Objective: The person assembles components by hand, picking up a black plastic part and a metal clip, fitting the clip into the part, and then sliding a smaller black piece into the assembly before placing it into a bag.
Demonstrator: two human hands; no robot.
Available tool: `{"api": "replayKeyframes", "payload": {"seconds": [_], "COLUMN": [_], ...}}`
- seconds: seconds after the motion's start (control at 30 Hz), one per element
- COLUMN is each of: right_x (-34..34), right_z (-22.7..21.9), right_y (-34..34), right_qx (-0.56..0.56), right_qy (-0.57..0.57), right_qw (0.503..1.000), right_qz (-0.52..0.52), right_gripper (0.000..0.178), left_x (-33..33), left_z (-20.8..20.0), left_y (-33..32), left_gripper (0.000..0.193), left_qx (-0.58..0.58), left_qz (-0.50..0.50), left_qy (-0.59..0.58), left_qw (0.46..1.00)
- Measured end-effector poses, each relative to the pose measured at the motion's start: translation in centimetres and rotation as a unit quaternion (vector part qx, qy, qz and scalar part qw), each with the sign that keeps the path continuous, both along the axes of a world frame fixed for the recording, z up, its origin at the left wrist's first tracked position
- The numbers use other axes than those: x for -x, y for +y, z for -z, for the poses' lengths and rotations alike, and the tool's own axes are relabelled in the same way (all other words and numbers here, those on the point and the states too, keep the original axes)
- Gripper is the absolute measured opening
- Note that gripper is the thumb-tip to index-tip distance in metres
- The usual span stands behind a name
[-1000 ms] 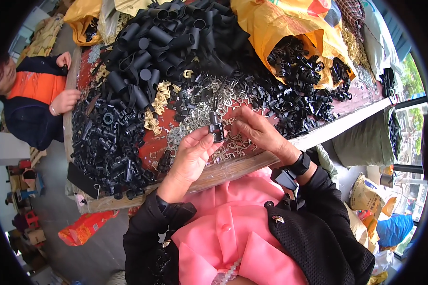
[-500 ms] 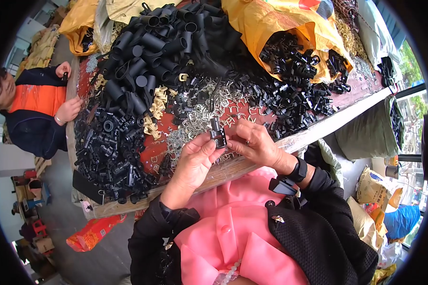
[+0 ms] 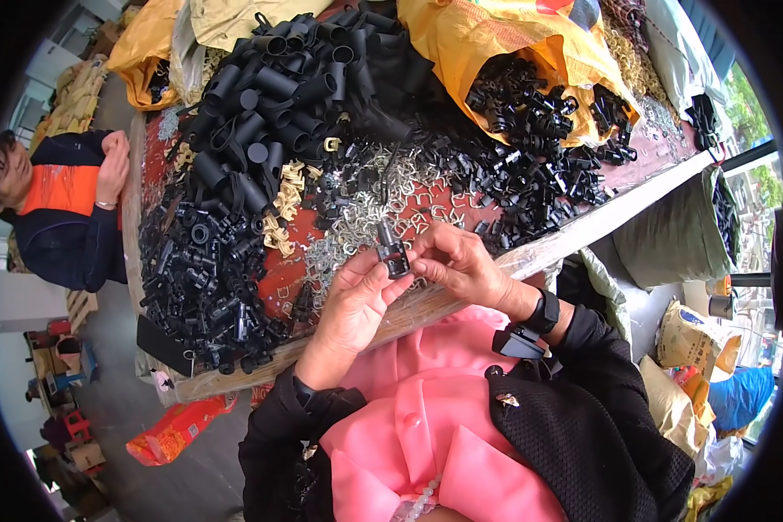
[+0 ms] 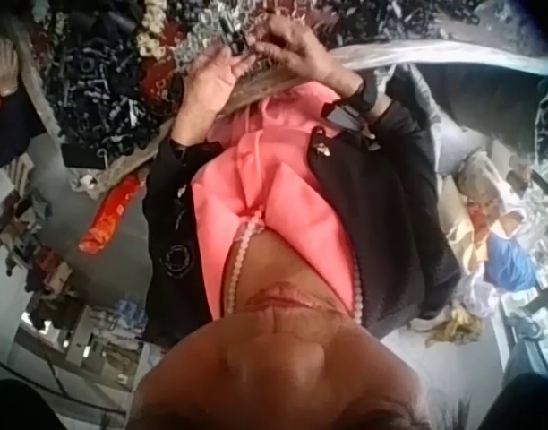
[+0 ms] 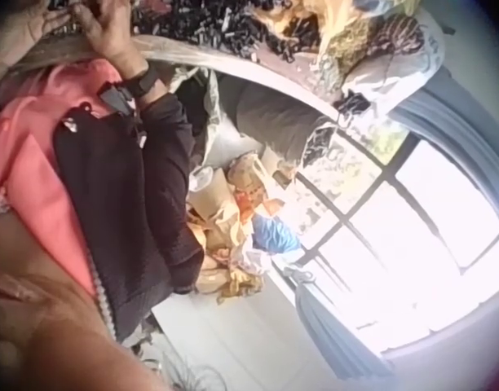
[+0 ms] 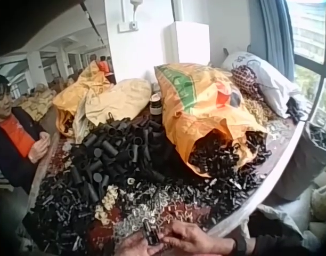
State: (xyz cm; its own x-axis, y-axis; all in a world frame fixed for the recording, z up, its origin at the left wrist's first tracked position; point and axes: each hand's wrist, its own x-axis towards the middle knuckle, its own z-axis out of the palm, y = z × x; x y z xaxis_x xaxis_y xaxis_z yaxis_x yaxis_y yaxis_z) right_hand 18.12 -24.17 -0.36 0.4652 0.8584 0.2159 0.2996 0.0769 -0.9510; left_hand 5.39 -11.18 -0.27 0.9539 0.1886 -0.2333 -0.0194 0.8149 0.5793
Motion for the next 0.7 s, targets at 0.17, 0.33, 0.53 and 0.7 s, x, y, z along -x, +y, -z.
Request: {"api": "replayKeyframes", "payload": {"seconds": [0.17,0.33,0.53,0.7], "right_x": [0.0,-0.1,-0.3,-0.6], "right_z": [0.3,0.5,0.7,-0.8], "right_y": [-0.1,0.0,-0.1,-0.1], "right_qx": [-0.048,0.003,0.045,-0.008], "right_qy": [-0.079,0.071,0.232,0.051], "right_qw": [0.996,0.997,0.971,0.999], "right_qz": [0.007,-0.007,-0.042,-0.006], "right_gripper": [0.010,0.009,0.008,0.006], "left_x": [0.0,-0.1,-0.2,0.7], "left_z": [-0.5,-0.4,-0.2,-0.4], "left_y": [0.0,0.1,0.1,0.1], "left_gripper": [0.020,0.021,0.022,0.024], "left_qx": [0.009,-0.013,-0.024,-0.015], "left_qz": [-0.011,-0.015,-0.023,0.005], "left_qy": [-0.021,-0.020,-0.013,0.025], "left_qw": [1.000,1.000,0.999,1.000]}}
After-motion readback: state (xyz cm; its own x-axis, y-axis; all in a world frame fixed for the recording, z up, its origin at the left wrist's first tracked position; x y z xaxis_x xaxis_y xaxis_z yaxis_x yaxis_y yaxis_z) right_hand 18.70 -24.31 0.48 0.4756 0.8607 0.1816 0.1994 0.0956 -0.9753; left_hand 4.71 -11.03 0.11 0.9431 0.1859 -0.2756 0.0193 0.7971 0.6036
